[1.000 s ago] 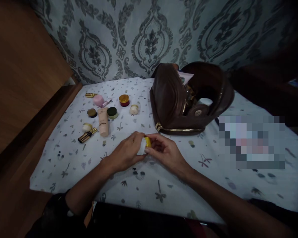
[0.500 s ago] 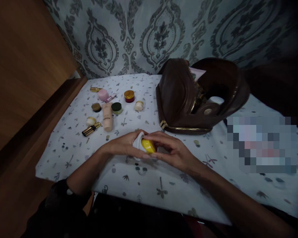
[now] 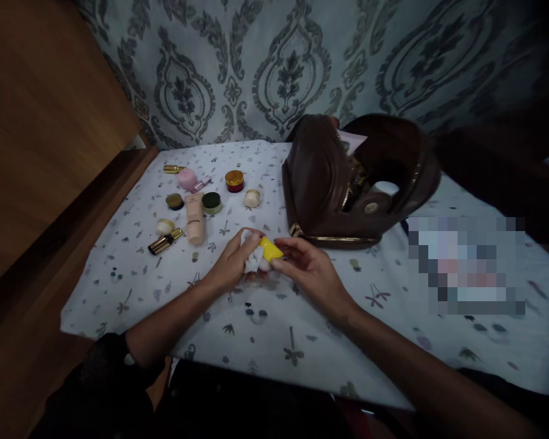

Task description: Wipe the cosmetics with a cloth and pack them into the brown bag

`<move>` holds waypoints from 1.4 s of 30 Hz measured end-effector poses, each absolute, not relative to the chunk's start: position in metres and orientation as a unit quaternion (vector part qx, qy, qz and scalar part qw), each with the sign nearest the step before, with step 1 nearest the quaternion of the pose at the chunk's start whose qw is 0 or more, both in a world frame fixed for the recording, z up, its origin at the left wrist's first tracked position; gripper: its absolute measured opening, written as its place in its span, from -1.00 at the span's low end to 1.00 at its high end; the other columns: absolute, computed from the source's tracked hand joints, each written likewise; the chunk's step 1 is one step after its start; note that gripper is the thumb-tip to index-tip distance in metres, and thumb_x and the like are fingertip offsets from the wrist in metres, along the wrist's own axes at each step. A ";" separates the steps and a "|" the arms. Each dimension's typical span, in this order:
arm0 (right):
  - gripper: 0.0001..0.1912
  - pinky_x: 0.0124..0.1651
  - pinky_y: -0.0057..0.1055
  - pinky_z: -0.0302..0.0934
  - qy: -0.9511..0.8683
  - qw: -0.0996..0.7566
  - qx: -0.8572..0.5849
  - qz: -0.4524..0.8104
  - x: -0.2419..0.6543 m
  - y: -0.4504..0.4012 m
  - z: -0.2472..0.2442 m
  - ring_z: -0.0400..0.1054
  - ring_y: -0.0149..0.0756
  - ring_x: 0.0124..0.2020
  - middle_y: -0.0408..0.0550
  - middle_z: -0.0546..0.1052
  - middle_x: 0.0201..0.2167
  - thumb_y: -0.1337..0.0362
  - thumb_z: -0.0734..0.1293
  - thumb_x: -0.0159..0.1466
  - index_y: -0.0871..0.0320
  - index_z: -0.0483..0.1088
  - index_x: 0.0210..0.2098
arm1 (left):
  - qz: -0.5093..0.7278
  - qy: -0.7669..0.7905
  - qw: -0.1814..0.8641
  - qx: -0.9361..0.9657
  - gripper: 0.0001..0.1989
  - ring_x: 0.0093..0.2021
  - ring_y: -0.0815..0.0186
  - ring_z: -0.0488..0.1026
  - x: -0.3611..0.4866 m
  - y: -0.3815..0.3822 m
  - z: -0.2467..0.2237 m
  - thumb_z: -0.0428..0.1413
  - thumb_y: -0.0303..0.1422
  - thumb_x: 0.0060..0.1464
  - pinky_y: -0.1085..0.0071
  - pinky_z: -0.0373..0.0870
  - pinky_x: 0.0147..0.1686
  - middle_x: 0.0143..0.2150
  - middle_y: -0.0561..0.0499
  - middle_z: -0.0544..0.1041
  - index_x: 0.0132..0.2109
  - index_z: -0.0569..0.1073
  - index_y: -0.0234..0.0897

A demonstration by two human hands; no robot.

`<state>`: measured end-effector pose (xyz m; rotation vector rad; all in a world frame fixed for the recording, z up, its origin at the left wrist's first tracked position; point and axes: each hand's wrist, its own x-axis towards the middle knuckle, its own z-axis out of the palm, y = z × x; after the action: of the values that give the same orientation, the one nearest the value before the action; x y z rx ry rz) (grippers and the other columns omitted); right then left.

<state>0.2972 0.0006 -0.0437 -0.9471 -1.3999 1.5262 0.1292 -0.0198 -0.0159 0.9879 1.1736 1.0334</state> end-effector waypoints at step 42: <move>-0.53 0.04 -0.17 0.35 -0.612 0.344 -0.288 0.651 0.293 -0.010 -0.045 0.45 -0.20 -0.08 -0.04 0.55 -0.11 0.18 0.58 -0.06 0.08 0.54 -0.14 | 0.441 0.498 0.484 0.569 -0.59 -0.45 0.39 0.34 0.117 -0.021 -0.012 -0.03 0.01 0.23 0.47 0.27 -0.42 -0.40 0.08 0.43 -0.21 0.42 -0.26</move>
<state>0.2929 -0.0096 -0.0446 -0.7474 -1.5901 1.6923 0.1173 -0.0209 -0.0117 1.3850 1.2137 1.0744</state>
